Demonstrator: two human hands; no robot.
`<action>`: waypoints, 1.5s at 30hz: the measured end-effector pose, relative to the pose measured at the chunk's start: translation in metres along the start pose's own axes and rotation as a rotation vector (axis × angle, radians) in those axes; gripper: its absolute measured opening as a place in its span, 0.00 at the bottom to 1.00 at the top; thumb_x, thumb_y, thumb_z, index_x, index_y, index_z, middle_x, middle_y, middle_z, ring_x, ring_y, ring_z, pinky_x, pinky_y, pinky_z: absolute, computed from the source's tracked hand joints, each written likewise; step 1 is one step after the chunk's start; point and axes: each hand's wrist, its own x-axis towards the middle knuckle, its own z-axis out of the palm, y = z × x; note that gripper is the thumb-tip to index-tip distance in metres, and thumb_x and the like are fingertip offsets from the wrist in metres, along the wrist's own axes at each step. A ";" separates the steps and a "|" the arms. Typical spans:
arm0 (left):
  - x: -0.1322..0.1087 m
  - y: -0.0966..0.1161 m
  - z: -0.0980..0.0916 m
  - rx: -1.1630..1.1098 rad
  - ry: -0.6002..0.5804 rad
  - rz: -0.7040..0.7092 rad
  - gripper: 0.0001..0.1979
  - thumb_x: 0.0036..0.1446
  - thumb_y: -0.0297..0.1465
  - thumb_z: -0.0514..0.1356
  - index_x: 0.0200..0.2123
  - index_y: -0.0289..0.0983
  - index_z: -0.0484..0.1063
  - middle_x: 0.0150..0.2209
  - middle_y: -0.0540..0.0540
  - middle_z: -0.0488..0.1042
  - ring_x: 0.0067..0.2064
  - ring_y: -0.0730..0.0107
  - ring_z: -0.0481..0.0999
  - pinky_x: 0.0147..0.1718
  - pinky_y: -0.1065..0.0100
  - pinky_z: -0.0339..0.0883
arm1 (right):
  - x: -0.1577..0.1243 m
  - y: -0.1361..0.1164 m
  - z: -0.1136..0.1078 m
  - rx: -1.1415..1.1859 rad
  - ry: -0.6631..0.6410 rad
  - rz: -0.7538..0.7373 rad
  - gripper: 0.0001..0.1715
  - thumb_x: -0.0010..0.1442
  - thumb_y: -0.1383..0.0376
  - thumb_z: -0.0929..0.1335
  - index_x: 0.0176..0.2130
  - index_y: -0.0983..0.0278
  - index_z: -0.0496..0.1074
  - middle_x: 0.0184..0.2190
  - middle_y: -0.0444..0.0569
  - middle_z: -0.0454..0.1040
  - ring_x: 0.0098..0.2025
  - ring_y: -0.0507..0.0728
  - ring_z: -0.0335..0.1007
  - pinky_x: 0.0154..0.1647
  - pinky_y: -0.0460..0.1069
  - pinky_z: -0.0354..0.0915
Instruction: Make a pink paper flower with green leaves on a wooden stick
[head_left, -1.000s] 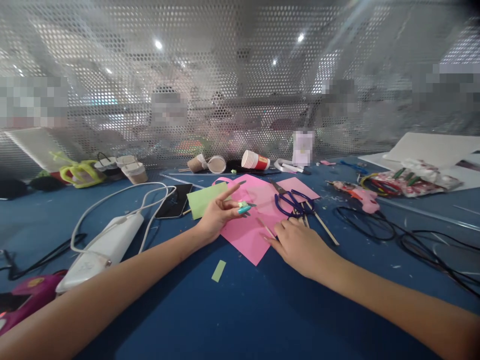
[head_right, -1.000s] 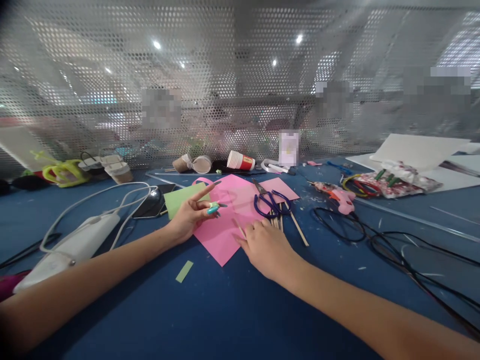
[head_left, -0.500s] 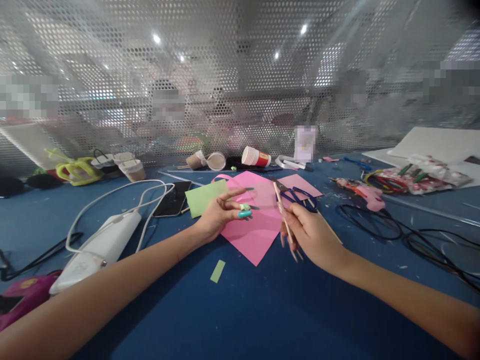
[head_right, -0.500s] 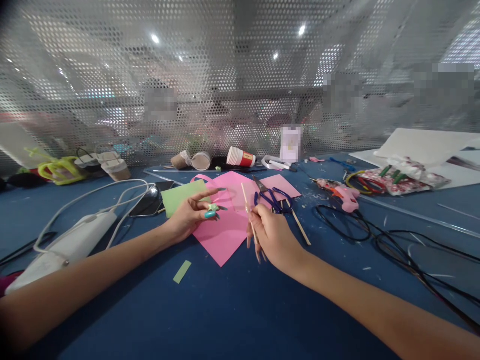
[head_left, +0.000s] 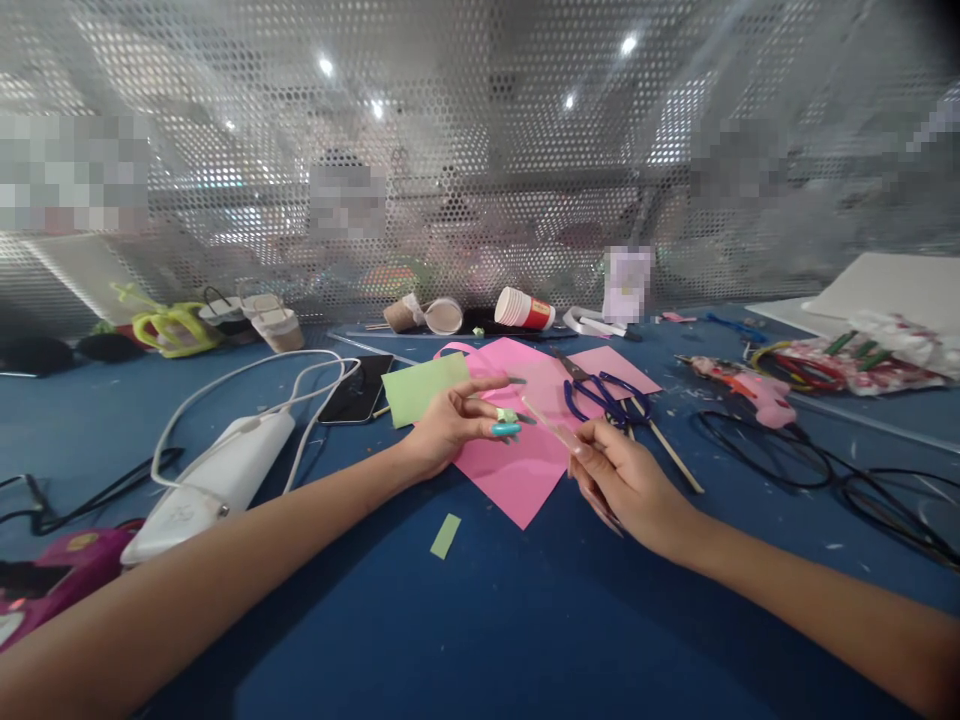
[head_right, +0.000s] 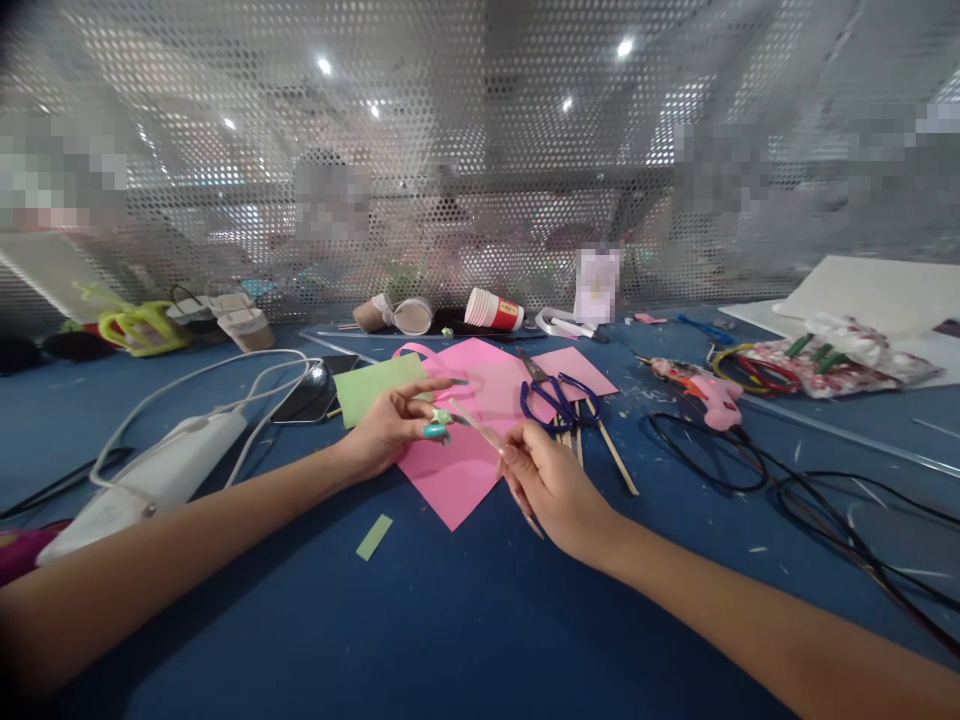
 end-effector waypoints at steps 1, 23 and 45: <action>0.000 0.000 0.000 0.009 -0.005 0.003 0.30 0.37 0.25 0.72 0.48 0.35 0.72 0.26 0.47 0.80 0.31 0.65 0.80 0.35 0.67 0.74 | 0.000 0.001 0.000 -0.007 0.007 0.008 0.17 0.67 0.53 0.56 0.32 0.61 0.57 0.16 0.35 0.59 0.12 0.46 0.52 0.12 0.43 0.53; -0.001 0.001 0.000 0.101 -0.056 0.006 0.30 0.40 0.25 0.71 0.50 0.34 0.71 0.29 0.46 0.80 0.32 0.67 0.81 0.36 0.68 0.75 | 0.003 0.002 -0.004 -0.049 -0.073 0.019 0.18 0.67 0.55 0.56 0.33 0.63 0.64 0.13 0.35 0.56 0.13 0.47 0.52 0.14 0.43 0.52; 0.001 0.001 0.002 0.034 -0.052 0.011 0.28 0.39 0.24 0.71 0.47 0.33 0.72 0.26 0.48 0.80 0.30 0.68 0.80 0.32 0.71 0.75 | 0.005 0.004 -0.004 -0.136 -0.069 -0.023 0.18 0.67 0.55 0.57 0.32 0.63 0.63 0.14 0.36 0.55 0.14 0.47 0.52 0.15 0.44 0.50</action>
